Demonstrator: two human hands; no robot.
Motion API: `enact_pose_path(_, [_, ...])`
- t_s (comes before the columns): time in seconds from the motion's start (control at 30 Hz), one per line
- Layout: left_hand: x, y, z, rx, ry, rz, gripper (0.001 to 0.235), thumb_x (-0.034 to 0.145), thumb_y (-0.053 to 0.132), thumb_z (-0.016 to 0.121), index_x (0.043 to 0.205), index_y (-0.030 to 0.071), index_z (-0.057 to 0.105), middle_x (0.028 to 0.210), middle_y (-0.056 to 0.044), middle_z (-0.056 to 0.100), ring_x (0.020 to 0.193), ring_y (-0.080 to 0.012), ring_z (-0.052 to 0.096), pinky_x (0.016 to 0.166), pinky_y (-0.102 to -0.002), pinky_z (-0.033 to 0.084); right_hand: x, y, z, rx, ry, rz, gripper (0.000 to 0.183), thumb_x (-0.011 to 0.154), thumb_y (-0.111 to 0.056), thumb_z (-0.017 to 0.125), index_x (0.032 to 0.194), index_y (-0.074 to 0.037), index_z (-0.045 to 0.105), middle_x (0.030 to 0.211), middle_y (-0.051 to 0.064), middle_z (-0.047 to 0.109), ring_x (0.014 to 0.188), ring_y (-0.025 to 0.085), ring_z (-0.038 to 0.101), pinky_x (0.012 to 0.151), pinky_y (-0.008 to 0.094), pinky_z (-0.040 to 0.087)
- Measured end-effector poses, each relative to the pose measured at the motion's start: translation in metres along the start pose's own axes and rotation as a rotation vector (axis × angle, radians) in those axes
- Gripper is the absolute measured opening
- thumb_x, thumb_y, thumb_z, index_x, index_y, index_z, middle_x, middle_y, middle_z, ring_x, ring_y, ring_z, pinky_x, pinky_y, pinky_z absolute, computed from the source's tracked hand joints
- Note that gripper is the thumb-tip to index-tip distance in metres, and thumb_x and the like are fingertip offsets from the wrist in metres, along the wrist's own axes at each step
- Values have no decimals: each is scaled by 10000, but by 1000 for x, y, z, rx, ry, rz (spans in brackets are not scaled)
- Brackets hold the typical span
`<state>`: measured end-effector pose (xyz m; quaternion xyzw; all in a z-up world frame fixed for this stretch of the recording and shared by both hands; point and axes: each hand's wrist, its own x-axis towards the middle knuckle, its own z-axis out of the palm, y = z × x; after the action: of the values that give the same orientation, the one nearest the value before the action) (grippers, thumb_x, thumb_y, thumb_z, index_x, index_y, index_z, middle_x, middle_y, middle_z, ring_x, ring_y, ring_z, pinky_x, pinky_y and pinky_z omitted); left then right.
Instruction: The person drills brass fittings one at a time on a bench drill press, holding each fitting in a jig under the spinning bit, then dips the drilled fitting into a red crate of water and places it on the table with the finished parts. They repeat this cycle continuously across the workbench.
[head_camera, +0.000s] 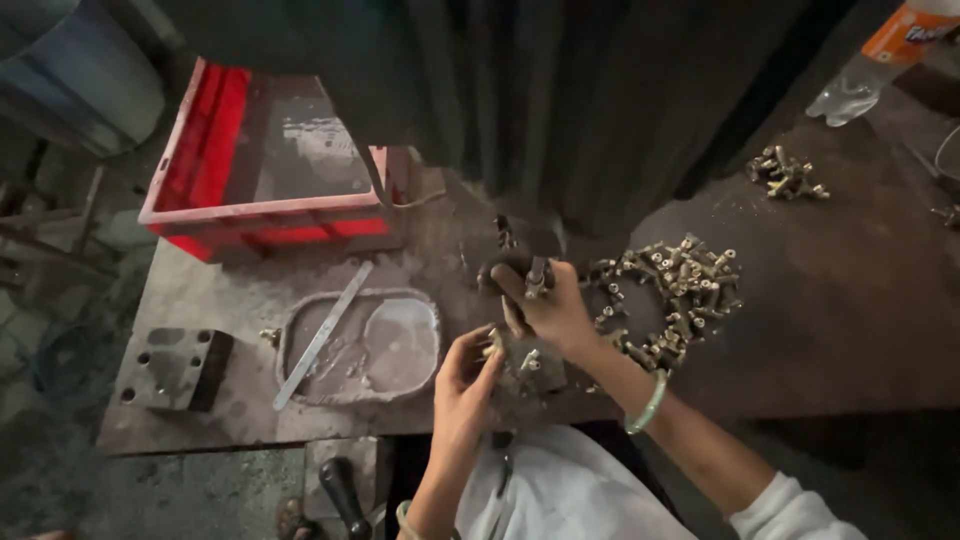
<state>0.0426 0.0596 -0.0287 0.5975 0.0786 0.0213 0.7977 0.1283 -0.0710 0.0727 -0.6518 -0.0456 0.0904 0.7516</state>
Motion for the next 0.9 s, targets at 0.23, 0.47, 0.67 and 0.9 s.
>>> enact_pose_path(0.23, [-29, 41, 8, -64, 88, -107, 433, 906, 63, 706, 1321, 31, 586, 1064, -74, 726, 941, -127, 685, 801, -280, 581, 5, 15, -9, -35, -29, -61, 341, 1025, -249, 706, 789, -31, 595, 540, 16, 558, 435, 92, 488, 399, 279, 332])
enact_pose_path(0.47, [-39, 38, 3, -86, 96, -108, 416, 924, 52, 702, 1330, 33, 619, 982, -74, 724, 882, -115, 671, 749, -266, 568, 3, 3, -6, -4, -52, -34, 277, 1001, -232, 695, 816, -34, 638, 550, 11, 562, 421, 88, 488, 385, 275, 321])
enact_pose_path(0.67, [-42, 42, 4, -117, 126, -134, 396, 921, 58, 701, 1310, 23, 639, 981, -80, 736, 876, -123, 685, 742, -272, 576, 2, 7, -4, -9, -32, -70, 252, 1006, -230, 682, 884, -9, 683, 581, 13, 582, 421, 80, 485, 382, 269, 322])
enact_pose_path(0.9, [-49, 43, 4, -110, 148, -160, 388, 907, 62, 701, 1286, 17, 636, 1008, -82, 752, 895, -130, 705, 749, -281, 589, 12, -12, -21, -104, -143, -38, 216, 964, -259, 691, 955, -44, 709, 556, 0, 580, 412, 81, 490, 387, 262, 343])
